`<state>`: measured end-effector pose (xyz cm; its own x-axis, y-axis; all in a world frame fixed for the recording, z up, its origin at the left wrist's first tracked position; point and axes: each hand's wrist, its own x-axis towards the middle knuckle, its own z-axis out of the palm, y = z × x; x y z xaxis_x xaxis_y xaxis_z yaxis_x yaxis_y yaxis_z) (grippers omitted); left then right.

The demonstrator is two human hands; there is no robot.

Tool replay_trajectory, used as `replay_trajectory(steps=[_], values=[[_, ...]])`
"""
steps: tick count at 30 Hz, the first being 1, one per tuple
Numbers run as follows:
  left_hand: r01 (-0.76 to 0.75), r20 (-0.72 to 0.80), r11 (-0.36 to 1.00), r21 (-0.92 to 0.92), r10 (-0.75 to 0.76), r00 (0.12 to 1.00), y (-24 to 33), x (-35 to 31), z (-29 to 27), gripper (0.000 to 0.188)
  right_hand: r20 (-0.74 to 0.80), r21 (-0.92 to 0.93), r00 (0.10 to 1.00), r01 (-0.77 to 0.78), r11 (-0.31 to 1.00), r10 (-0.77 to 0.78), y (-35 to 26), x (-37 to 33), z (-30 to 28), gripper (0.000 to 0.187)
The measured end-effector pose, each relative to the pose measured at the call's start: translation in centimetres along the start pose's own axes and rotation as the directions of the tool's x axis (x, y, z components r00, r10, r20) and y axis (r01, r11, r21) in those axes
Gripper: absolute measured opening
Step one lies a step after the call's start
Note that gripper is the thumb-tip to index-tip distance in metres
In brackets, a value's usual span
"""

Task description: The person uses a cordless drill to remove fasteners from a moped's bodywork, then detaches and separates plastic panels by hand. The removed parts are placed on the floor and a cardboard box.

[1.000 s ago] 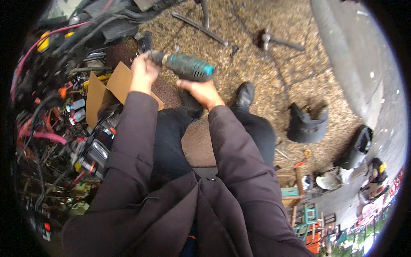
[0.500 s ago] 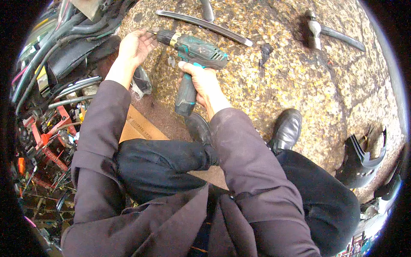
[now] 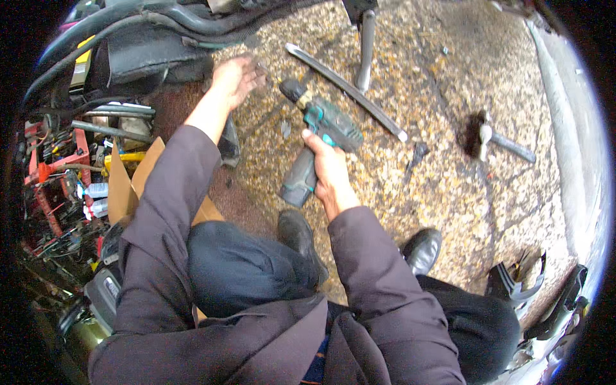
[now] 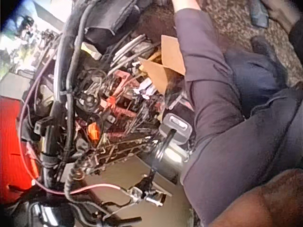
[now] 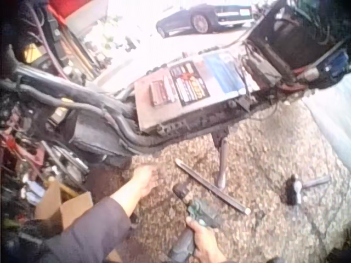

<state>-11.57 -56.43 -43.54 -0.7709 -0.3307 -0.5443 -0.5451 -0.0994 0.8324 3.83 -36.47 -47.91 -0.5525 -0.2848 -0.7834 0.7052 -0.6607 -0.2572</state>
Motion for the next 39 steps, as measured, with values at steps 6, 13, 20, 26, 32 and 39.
replay_trajectory(steps=[6,13,20,26,32,39], values=[[-0.016,0.024,0.936,-0.351,0.026,0.999,0.0,3.6,-1.7,0.031,-0.011,0.006,0.998,-0.064,0.998,0.064,0.2,1.0,1.3,0.022],[0.022,0.117,0.781,-0.624,0.066,0.991,-0.4,6.5,-1.1,0.032,0.006,0.057,0.999,-0.049,0.997,0.048,-0.4,1.7,2.1,0.024],[-0.037,0.049,0.825,-0.564,0.079,0.996,-0.2,6.2,-0.9,0.033,0.018,0.044,1.0,0.011,0.999,-0.011,-1.0,4.0,2.8,0.026],[-0.051,0.024,0.805,-0.592,0.081,0.996,-0.6,6.3,-1.0,0.025,-0.008,0.033,1.0,0.016,0.999,-0.016,-1.1,4.7,3.7,0.025],[-0.105,-0.064,0.815,-0.57,0.083,0.994,-1.1,6.8,-0.6,0.02,0.049,0.044,0.999,0.013,0.999,-0.015,-0.9,5.0,4.1,0.025],[-0.094,-0.076,0.843,-0.53,0.063,0.995,-0.9,6.9,0.0,0.026,0.123,0.142,0.989,-0.093,0.985,0.076,0.4,6.3,5.6,0.025]])
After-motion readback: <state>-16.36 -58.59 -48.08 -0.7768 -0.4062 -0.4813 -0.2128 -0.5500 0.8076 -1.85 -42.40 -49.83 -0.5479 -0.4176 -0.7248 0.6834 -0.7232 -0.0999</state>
